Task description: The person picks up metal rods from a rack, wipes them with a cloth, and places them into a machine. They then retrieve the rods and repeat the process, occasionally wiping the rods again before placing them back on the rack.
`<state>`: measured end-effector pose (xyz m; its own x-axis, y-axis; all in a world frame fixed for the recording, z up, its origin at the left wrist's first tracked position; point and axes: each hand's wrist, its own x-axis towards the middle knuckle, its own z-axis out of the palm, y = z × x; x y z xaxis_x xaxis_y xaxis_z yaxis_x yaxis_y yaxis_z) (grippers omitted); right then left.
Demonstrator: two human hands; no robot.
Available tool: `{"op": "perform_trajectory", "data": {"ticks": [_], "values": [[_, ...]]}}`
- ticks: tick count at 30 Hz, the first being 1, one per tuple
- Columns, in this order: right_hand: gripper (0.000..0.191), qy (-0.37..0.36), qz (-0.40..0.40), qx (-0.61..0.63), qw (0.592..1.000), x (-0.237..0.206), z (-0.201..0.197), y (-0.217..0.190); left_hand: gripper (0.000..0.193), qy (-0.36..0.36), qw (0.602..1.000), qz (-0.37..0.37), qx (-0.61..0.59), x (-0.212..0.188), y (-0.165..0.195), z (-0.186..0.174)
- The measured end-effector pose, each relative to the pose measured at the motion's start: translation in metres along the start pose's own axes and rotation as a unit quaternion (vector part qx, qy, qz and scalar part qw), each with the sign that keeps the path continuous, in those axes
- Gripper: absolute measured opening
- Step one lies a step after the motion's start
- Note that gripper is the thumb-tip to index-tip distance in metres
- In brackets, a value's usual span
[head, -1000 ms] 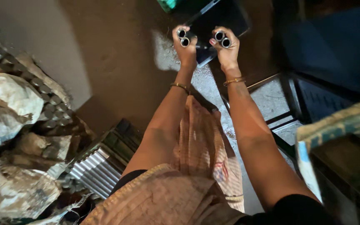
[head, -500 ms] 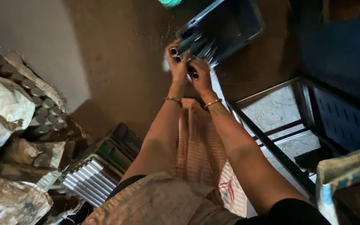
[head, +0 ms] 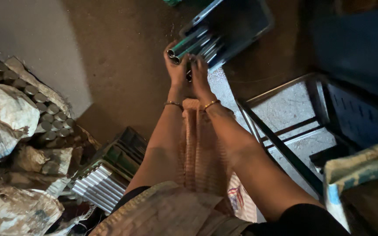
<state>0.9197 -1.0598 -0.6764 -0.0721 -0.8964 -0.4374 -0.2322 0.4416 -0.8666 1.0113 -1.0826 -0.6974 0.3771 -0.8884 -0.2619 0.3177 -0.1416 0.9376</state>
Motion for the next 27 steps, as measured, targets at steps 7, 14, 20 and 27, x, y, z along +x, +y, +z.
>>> {"op": "perform_trajectory", "data": {"ticks": [7,14,20,27], "values": [[0.087,-0.089,-0.237,-0.113,0.961,-0.051,-0.035,-0.036,0.082,0.022,0.995,-0.100,0.020,0.004,0.036,0.005],[0.075,-0.156,-0.095,-0.145,0.972,-0.087,-0.076,-0.060,0.083,0.080,0.983,-0.158,0.052,0.001,0.086,0.021],[0.055,-0.069,-0.061,-0.057,0.994,-0.144,-0.136,-0.145,0.053,0.059,0.957,-0.106,0.265,-0.077,0.156,0.054],[0.037,0.117,-0.156,0.083,0.977,-0.236,-0.266,-0.359,0.032,-0.170,0.985,-0.015,0.024,-0.207,0.285,0.208]]}}
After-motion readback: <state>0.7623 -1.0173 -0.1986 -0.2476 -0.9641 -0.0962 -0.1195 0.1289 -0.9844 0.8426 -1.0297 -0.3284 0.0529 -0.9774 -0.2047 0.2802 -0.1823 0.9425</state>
